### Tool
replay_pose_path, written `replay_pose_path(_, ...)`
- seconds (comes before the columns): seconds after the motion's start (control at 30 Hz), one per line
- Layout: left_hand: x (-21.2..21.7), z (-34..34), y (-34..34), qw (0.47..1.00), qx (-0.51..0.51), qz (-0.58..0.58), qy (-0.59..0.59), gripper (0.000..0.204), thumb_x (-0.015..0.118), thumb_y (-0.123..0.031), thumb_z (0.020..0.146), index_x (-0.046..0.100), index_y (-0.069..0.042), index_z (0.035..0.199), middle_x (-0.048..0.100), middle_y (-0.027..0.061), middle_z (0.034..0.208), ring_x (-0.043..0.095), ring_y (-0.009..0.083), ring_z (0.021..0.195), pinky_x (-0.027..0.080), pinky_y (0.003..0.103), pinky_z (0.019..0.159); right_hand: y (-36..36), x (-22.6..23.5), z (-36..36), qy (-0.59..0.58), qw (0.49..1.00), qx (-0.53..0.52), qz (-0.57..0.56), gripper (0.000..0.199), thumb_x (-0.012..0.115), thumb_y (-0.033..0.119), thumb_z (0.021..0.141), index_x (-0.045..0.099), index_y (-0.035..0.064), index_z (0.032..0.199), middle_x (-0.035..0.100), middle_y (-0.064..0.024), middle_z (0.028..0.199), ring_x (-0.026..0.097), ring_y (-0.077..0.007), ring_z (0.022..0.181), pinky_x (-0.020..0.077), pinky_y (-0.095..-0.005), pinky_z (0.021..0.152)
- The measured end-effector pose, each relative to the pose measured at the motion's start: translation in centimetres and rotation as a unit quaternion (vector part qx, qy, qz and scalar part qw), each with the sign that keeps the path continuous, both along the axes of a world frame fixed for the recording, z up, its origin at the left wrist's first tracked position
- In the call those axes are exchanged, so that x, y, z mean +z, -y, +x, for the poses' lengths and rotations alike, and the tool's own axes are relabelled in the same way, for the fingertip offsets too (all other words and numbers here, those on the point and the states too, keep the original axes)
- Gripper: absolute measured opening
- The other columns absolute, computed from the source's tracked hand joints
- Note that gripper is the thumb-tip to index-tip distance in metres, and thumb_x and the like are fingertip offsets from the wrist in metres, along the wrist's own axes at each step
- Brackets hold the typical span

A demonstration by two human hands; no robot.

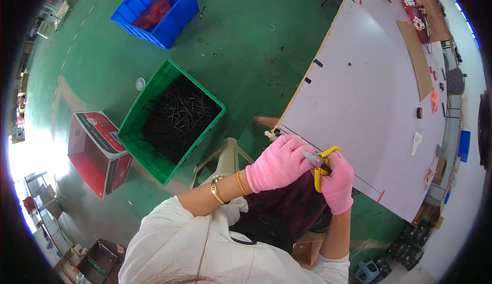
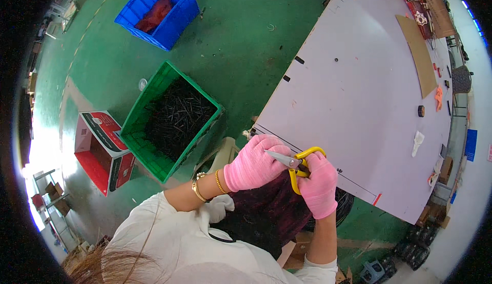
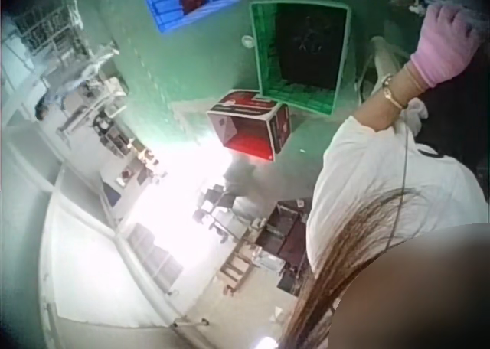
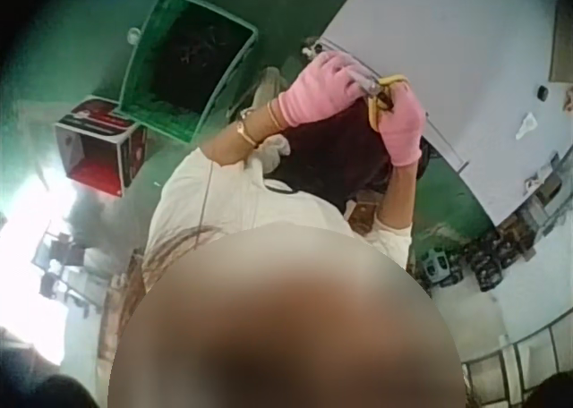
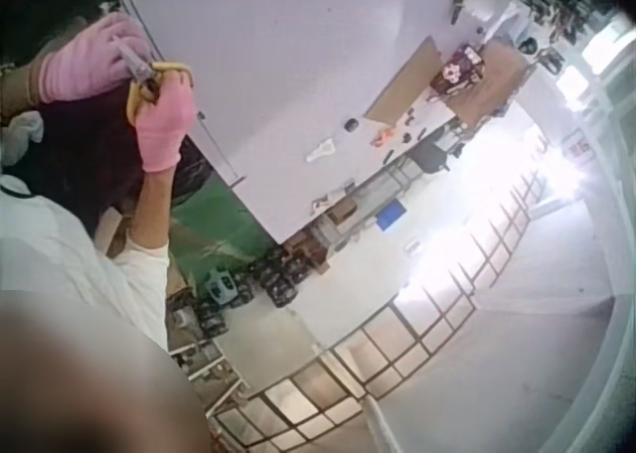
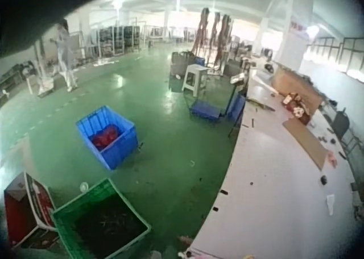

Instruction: Cutting black electrical cables to specific lengths using yellow scissors at a workbench in a factory environment.

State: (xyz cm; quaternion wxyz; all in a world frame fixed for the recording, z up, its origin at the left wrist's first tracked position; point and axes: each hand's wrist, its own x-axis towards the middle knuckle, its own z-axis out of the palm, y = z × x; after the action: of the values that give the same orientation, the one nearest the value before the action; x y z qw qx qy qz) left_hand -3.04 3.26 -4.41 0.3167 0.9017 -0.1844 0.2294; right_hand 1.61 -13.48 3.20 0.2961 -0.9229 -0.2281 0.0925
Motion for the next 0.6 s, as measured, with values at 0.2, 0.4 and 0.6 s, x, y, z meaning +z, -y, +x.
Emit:
replay_pose_path(0.2,0.11,-0.08,-0.1,1.0,-0.003,-0.007,-0.001,0.024,0.068,-0.02,0.081,0.06,-0.018,0.103,0.06,-0.001,0.104,0.059,0.0217,0.099,0.047,0.039,0.087,0.03,-0.16,0.01,0.011,1.0,0.005,-0.012,0.025,0.076,0.003,0.066,0.059,-0.0006,0.084,0.058,-0.0175,0.078,0.058,-0.0382,0.071,0.0478,-0.0412,0.061)
replay_pose_path(0.4,0.02,0.02,-0.12,1.0,-0.002,-0.011,-0.001,0.024,0.069,-0.021,0.081,0.06,-0.019,0.103,0.061,-0.0014,0.103,0.059,0.0217,0.099,0.047,0.039,0.087,-0.01,-0.18,0.05,0.018,1.0,0.008,-0.018,0.025,0.077,0.005,0.067,0.06,-0.0006,0.084,0.059,-0.0175,0.079,0.059,-0.0382,0.071,0.0483,-0.0411,0.062)
replay_pose_path(0.6,0.1,0.08,-0.14,1.0,0.004,0.0,-0.005,0.023,0.07,-0.021,0.08,0.062,-0.022,0.101,0.061,-0.0021,0.102,0.059,0.0215,0.099,0.047,0.039,0.087,-0.11,-0.02,0.22,0.013,1.0,0.009,-0.02,0.024,0.076,0.005,0.068,0.061,-0.0004,0.085,0.06,-0.0177,0.08,0.06,-0.0383,0.072,0.0486,-0.0415,0.062)
